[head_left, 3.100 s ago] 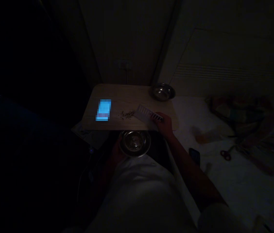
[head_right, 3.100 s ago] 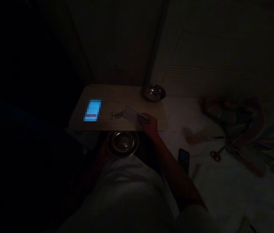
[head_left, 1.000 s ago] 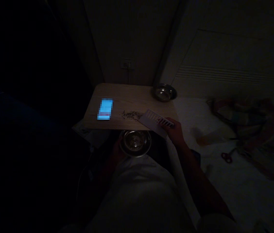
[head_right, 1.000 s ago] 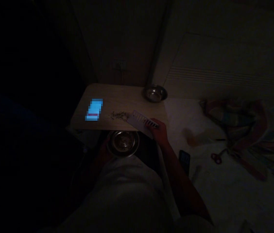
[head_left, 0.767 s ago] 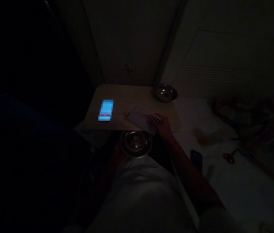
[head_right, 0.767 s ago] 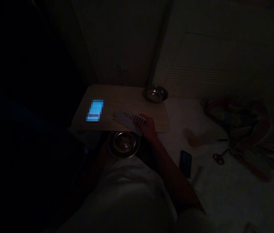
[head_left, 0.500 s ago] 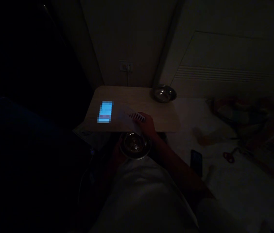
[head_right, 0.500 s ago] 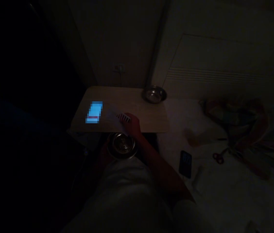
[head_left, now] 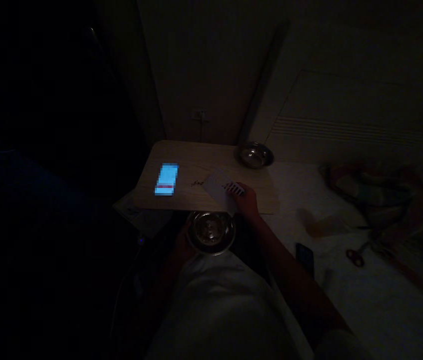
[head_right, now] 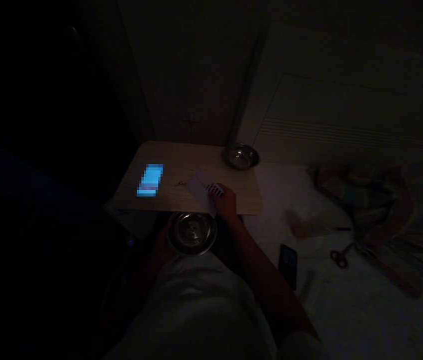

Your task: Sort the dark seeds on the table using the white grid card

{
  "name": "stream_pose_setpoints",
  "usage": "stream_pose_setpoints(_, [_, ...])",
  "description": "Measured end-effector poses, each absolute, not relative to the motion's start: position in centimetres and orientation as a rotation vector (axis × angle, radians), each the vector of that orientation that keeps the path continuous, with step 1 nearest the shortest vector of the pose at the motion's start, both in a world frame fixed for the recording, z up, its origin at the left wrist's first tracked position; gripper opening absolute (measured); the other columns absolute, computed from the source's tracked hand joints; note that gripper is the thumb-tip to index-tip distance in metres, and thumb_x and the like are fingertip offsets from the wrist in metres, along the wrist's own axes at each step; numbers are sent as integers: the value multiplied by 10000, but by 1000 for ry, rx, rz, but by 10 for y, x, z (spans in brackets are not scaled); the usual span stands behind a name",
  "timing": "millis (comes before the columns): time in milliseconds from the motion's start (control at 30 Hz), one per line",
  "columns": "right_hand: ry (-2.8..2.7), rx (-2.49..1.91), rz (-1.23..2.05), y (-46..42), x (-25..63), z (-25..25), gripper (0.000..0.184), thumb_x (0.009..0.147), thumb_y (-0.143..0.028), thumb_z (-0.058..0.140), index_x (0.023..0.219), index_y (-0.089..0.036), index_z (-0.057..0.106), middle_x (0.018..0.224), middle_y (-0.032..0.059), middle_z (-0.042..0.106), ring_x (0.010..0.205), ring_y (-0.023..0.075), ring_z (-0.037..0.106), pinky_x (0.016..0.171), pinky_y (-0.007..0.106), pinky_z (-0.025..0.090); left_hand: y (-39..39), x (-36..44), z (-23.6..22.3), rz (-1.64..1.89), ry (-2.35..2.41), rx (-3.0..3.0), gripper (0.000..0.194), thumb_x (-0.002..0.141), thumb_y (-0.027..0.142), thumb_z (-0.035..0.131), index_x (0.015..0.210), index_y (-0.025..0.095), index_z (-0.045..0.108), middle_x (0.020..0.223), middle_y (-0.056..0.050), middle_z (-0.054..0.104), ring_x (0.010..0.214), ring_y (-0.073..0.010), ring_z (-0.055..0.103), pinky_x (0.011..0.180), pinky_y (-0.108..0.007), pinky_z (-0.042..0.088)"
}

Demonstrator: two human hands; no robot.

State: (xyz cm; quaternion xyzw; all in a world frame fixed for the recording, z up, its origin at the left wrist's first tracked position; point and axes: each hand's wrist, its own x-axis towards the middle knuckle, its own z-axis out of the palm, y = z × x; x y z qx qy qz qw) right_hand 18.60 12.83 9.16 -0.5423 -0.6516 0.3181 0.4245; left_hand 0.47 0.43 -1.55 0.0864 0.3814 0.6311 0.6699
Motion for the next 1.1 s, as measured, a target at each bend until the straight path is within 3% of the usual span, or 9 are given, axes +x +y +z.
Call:
stream_pose_setpoints(300, [-1625,-1359,752,138,208,98,251,654,-346,637,831,-174,683,754,36,696,639,164,602,568,255,444,0,-2,-23,1416,849,173,384,722,309,637,1104,264,623,1107,-32,665,1266,-267,411,1070,-425,293])
stream_pose_setpoints(433, [-1650,-1351,762,143,216,99,278,640,-363,659,840,-171,686,763,42,694,649,166,604,589,270,462,4,0,-14,1354,831,139,350,756,377,604,1071,230,642,1070,-56,678,1234,-289,447,1047,-464,319])
stream_pose_setpoints(667, [-1585,-1291,649,169,216,116,323,684,-389,642,910,-163,688,807,56,693,697,192,613,626,310,472,6,2,-11,1400,831,141,299,766,354,597,1026,221,661,1097,-39,669,1232,-271,450,1048,-430,323])
stream_pose_setpoints(867, [-1890,-1203,595,214,201,136,214,674,-244,648,871,-179,702,837,51,697,748,197,609,709,323,462,5,4,-9,1368,870,121,268,769,385,583,950,211,679,1021,-50,691,1219,-277,463,1046,-443,321])
stream_pose_setpoints(1100, [-2086,-1085,617,238,167,120,189,712,-191,597,870,-169,698,871,42,704,818,195,621,770,312,449,8,4,0,1391,868,162,330,761,356,596,1062,225,636,1077,-44,672,1218,-267,463,1042,-432,322])
